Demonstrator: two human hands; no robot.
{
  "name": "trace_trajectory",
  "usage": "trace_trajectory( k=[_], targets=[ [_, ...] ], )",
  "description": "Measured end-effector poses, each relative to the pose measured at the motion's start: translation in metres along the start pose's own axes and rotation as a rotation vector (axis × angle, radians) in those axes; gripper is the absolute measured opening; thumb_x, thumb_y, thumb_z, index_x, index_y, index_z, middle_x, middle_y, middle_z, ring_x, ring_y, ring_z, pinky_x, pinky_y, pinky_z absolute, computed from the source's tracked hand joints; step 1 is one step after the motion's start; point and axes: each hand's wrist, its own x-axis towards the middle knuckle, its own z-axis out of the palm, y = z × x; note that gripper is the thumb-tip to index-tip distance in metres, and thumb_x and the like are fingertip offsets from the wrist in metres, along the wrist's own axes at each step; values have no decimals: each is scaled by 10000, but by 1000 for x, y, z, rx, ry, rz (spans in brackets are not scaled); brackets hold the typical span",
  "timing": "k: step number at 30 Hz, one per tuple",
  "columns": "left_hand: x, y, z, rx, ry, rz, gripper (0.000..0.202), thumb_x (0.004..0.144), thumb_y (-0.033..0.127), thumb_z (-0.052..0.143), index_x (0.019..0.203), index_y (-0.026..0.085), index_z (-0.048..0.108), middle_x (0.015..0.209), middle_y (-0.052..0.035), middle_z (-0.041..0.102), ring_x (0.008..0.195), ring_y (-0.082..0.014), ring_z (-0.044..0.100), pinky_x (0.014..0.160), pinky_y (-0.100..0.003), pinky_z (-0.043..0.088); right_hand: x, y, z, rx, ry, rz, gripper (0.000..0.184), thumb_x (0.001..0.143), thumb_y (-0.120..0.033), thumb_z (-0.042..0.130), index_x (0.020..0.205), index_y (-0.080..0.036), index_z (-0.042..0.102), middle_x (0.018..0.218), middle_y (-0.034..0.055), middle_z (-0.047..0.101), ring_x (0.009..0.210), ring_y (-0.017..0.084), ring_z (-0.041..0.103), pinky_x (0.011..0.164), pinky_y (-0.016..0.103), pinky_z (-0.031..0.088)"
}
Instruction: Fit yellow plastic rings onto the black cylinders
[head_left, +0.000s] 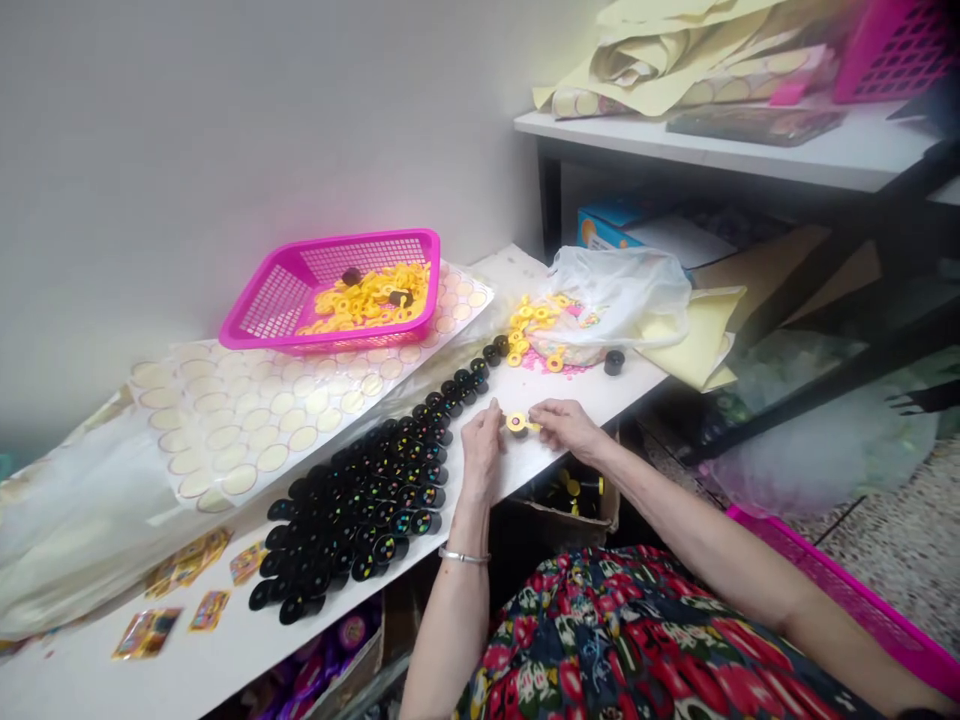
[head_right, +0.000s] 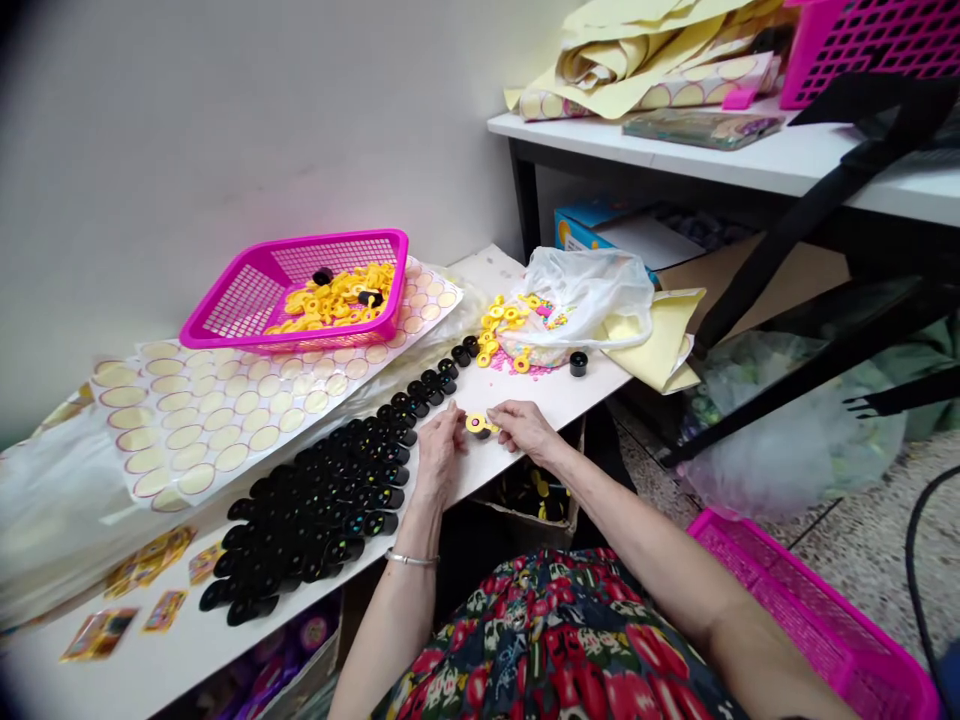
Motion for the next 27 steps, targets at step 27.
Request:
trace_trajectory(
  k=[27],
  targets=[
    [-16, -18, 28, -104, 140, -251, 383, 743, 528, 538, 645, 158, 545, 458, 18, 527, 397, -106, 493, 386, -209, 336, 18, -6, 35, -57, 106, 103, 334, 655, -453, 630, 556, -168, 487, 395, -50, 438, 316, 74, 387, 305, 200, 271]
  ],
)
